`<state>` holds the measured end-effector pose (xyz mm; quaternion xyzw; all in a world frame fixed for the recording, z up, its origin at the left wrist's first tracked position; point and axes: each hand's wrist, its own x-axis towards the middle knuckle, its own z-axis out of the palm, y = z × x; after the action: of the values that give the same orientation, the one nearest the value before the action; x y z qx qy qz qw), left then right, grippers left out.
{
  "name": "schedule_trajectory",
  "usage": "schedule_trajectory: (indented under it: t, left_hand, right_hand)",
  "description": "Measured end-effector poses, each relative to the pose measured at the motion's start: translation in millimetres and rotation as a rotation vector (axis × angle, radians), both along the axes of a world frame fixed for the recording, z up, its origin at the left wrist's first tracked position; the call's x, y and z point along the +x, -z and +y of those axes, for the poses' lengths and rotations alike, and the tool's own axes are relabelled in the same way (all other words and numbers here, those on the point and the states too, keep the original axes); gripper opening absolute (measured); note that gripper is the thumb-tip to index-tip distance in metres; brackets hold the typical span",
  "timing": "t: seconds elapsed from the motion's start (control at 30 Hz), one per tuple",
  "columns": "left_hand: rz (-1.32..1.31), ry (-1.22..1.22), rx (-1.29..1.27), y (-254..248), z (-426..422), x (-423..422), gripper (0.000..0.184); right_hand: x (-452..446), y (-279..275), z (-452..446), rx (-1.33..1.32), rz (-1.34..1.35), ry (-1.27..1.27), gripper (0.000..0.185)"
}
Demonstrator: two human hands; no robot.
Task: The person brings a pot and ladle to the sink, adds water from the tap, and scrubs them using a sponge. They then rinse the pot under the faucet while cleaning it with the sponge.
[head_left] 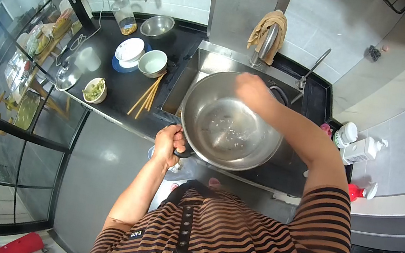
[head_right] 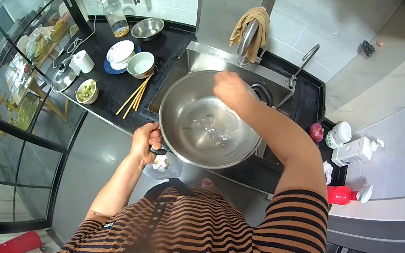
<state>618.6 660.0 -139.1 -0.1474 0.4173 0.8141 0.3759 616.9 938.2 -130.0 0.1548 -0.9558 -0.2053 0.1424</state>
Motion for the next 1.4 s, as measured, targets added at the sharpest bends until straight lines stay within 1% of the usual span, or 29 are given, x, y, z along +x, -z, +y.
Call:
schedule_trajectory:
  t: [0.03,0.1,0.2,0.27,0.33,0.4,0.5,0.53,0.6,0.7,0.8,0.9,1.0,1.1,1.13,1.23,1.27,1.33,1.4]
  left_hand:
    - [0.007,-0.002,-0.007,0,0,-1,0.013]
    - [0.012,-0.004,-0.027,1,0,0,0.013]
    - [0.007,-0.01,-0.02,-1,0,0,0.012]
    - [0.002,-0.012,-0.012,1,1,2,0.012]
    - [0.004,-0.021,0.011,4,0,1,0.012]
    - [0.022,-0.037,0.009,5,1,2,0.012]
    - [0.029,-0.046,0.013,5,2,2,0.012]
    - [0.03,-0.041,0.009,5,2,2,0.012]
    - [0.034,-0.032,-0.005,3,1,2,0.012]
    - [0.044,-0.03,0.006,5,1,1,0.012]
    - [0.06,-0.055,-0.025,-2,3,3,0.013]
    - [0.073,-0.065,-0.013,4,3,4,0.014]
    - [0.075,-0.081,-0.017,3,4,5,0.015]
    - [0.084,-0.102,-0.049,-1,4,8,0.015]
    - [0.086,-0.1,-0.041,0,4,7,0.015]
    - [0.084,-0.094,-0.027,4,4,6,0.014]
    - [0.083,-0.098,-0.029,4,4,6,0.014]
    - [0.089,-0.109,-0.032,3,4,6,0.013]
    - [0.101,-0.113,-0.041,5,5,6,0.013]
  right_hand:
    - [-14,-2,-12,-0.061,0.067,-0.135,0.005]
    - [-33,-8,-35,-0.02,0.083,-0.372,0.006]
    - [-39,-21,-26,0.075,-0.11,-0.361,0.005]
    - [-31,-2,18,0.129,0.003,-0.223,0.007]
    - [3,-2,39,0.002,-0.068,-0.045,0.015]
    - [35,-10,34,-0.101,-0.348,0.32,0.013]
    - [56,-45,8,0.032,-0.794,0.367,0.011]
    - [50,-54,5,-0.067,-0.787,0.438,0.015]
    - [31,-40,26,-0.31,-0.269,0.283,0.017]
    - [8,-43,52,-0.433,-0.256,0.149,0.014]
    - [25,-29,72,-0.442,-0.263,0.129,0.015]
    - [69,-39,68,-0.472,-0.338,0.223,0.017]
    - [103,-32,59,-0.308,-0.49,0.139,0.02]
    - [123,-33,38,-0.575,-0.497,0.054,0.019]
    - [121,-35,35,-0.533,-0.518,0.141,0.01]
    - [100,-16,68,-0.337,-0.244,-0.156,0.009]
    - [105,-12,68,-0.394,-0.255,-0.027,0.011]
    - [121,-23,49,-0.504,-0.282,0.231,0.015]
    - [144,-33,22,-0.575,-0.272,0.268,0.017]
